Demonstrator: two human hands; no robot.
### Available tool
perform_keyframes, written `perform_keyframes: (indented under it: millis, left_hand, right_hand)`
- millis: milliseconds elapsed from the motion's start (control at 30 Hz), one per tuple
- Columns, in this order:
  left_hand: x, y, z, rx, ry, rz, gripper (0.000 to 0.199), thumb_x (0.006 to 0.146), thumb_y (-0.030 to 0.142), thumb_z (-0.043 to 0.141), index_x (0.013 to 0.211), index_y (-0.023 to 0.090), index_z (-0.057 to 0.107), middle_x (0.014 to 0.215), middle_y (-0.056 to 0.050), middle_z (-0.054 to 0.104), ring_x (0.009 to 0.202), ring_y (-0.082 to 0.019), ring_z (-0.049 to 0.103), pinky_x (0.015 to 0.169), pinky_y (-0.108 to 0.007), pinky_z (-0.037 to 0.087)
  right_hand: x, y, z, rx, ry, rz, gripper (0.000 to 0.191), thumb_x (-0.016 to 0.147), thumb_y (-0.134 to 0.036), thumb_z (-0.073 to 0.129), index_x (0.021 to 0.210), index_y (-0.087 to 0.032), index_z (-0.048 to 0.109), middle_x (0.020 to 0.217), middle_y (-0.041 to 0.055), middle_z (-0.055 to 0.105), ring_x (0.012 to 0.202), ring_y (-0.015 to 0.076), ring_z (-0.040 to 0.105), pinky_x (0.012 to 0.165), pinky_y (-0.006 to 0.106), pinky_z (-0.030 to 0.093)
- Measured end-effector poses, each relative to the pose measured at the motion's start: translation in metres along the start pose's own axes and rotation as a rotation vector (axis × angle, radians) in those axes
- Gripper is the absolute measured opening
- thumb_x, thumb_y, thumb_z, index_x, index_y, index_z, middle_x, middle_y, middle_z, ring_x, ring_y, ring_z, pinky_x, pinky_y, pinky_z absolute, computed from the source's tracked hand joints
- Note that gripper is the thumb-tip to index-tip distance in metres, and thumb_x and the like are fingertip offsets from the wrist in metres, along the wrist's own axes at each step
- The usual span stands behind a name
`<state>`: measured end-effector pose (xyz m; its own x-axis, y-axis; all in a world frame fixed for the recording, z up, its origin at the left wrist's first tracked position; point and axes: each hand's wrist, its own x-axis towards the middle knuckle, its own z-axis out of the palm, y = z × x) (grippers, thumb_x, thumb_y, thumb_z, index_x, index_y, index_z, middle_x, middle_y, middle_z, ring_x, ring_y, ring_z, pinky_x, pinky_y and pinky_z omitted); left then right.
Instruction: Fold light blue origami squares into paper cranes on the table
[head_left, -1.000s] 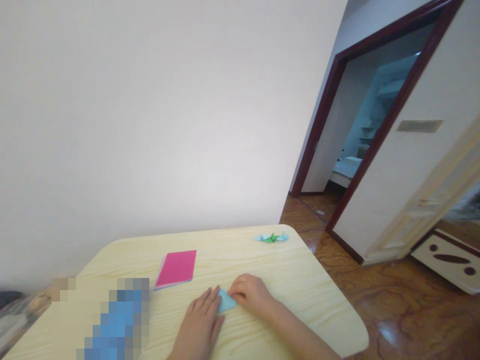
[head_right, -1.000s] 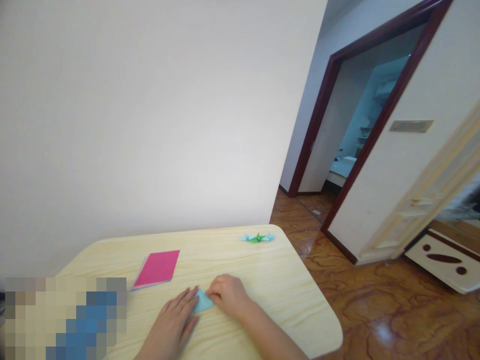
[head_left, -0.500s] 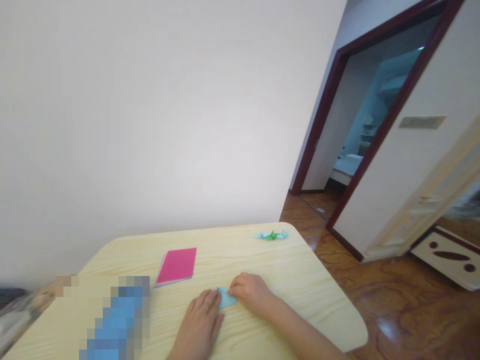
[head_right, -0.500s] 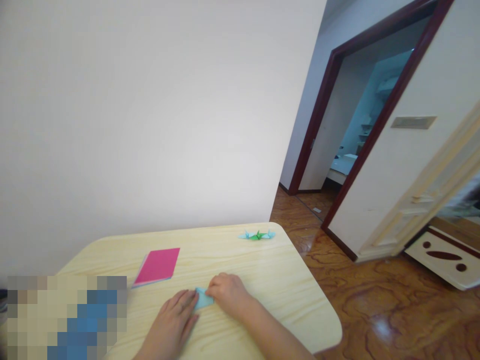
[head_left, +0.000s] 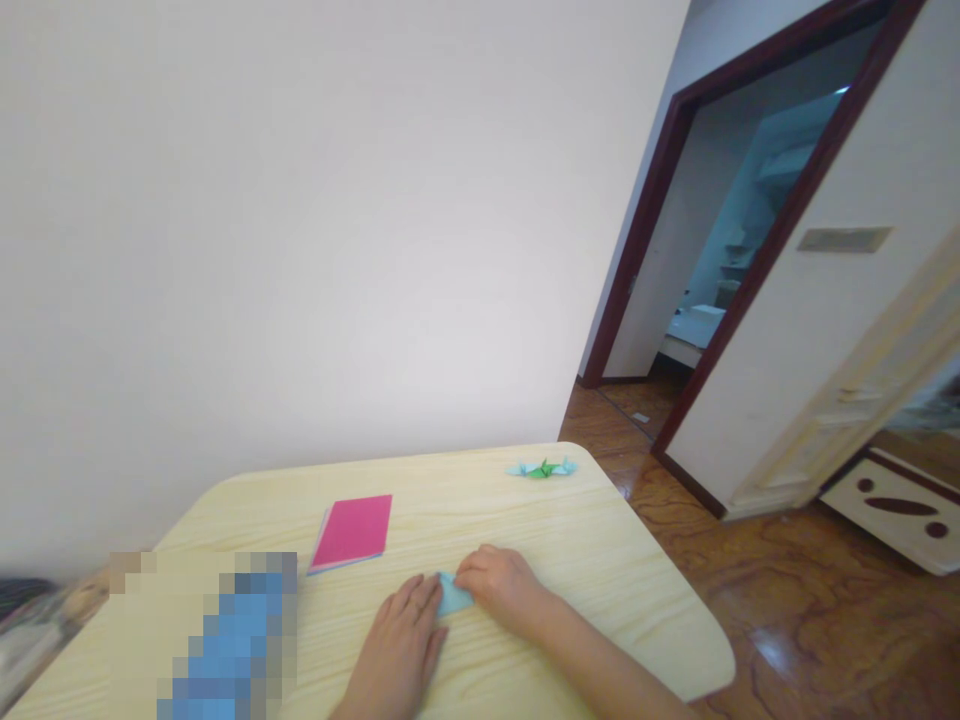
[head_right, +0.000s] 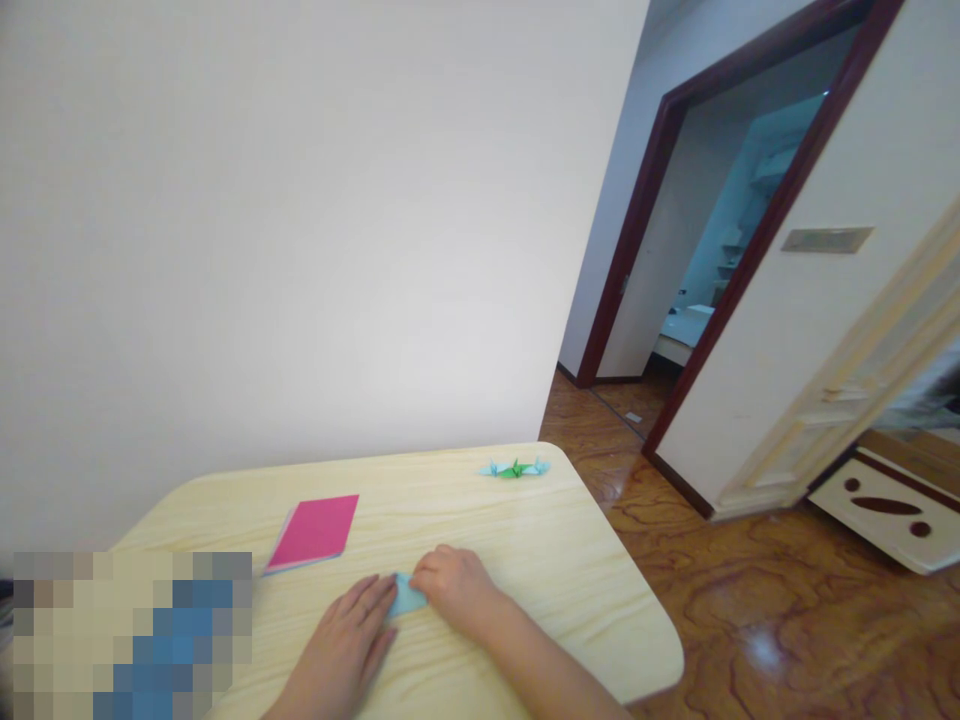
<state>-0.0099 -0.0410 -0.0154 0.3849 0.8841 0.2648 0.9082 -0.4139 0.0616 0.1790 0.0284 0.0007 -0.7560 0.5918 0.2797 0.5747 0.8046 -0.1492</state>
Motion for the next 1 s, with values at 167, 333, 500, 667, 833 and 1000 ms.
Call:
perform_keyframes:
  millis: [167,333,500,667,833,1000]
  left_hand:
    - [0.003,0.003,-0.007,-0.054,-0.032,-0.022,0.035,0.083,0.031,0.050,0.114,0.017,0.058,0.120,-0.008,0.061,0.108,-0.026,0.055,0.092,-0.041,0.045]
    - [0.006,0.003,-0.019,-0.114,-0.081,-0.036,0.035,0.081,0.027,0.051,0.113,0.017,0.059,0.119,-0.008,0.061,0.109,-0.025,0.053,0.094,-0.040,0.043]
    - [0.010,0.003,-0.030,-0.111,-0.154,-0.044,0.035,0.081,0.026,0.050,0.114,0.019,0.059,0.121,-0.008,0.060,0.112,-0.026,0.050,0.094,-0.042,0.041]
    - [0.013,0.006,-0.035,-0.104,-0.198,-0.056,0.038,0.078,0.021,0.050,0.116,0.019,0.057,0.131,-0.007,0.050,0.120,-0.026,0.044,0.097,-0.043,0.037]
    - [0.014,0.003,-0.034,-0.152,-0.250,-0.036,0.045,0.079,0.021,0.047,0.124,0.019,0.050,0.134,-0.005,0.047,0.123,-0.025,0.041,0.100,-0.043,0.035]
    - [0.012,-0.004,-0.027,-0.183,-0.231,-0.015,0.044,0.080,0.023,0.047,0.123,0.020,0.050,0.133,-0.005,0.049,0.122,-0.025,0.042,0.099,-0.043,0.035]
  right_hand:
    - [0.002,-0.002,-0.003,0.015,0.004,-0.014,0.014,0.085,-0.018,0.052,0.090,-0.024,0.063,0.090,-0.0032,0.068,0.079,0.0143,0.055,0.066,0.022,0.041]
    - [0.002,0.002,-0.007,-0.003,-0.019,-0.104,0.015,0.088,-0.019,0.048,0.088,-0.023,0.063,0.090,-0.0021,0.068,0.080,0.0139,0.054,0.069,0.023,0.041]
    - [0.003,0.005,-0.013,-0.035,-0.056,-0.197,0.018,0.091,-0.024,0.044,0.088,-0.022,0.062,0.090,0.0015,0.067,0.081,0.0138,0.054,0.071,0.024,0.041]
    - [0.005,0.004,-0.019,-0.087,-0.086,-0.234,0.020,0.092,-0.026,0.043,0.086,-0.021,0.061,0.088,0.0017,0.067,0.080,0.0138,0.053,0.070,0.024,0.041]
    - [0.004,0.004,-0.024,-0.103,-0.096,-0.253,0.020,0.092,-0.025,0.042,0.088,-0.021,0.061,0.090,0.0019,0.067,0.082,0.0136,0.054,0.070,0.024,0.041]
    - [-0.002,0.006,-0.024,-0.085,-0.069,-0.250,0.020,0.093,-0.025,0.041,0.095,-0.020,0.060,0.101,0.0015,0.066,0.085,0.0137,0.054,0.073,0.025,0.041]
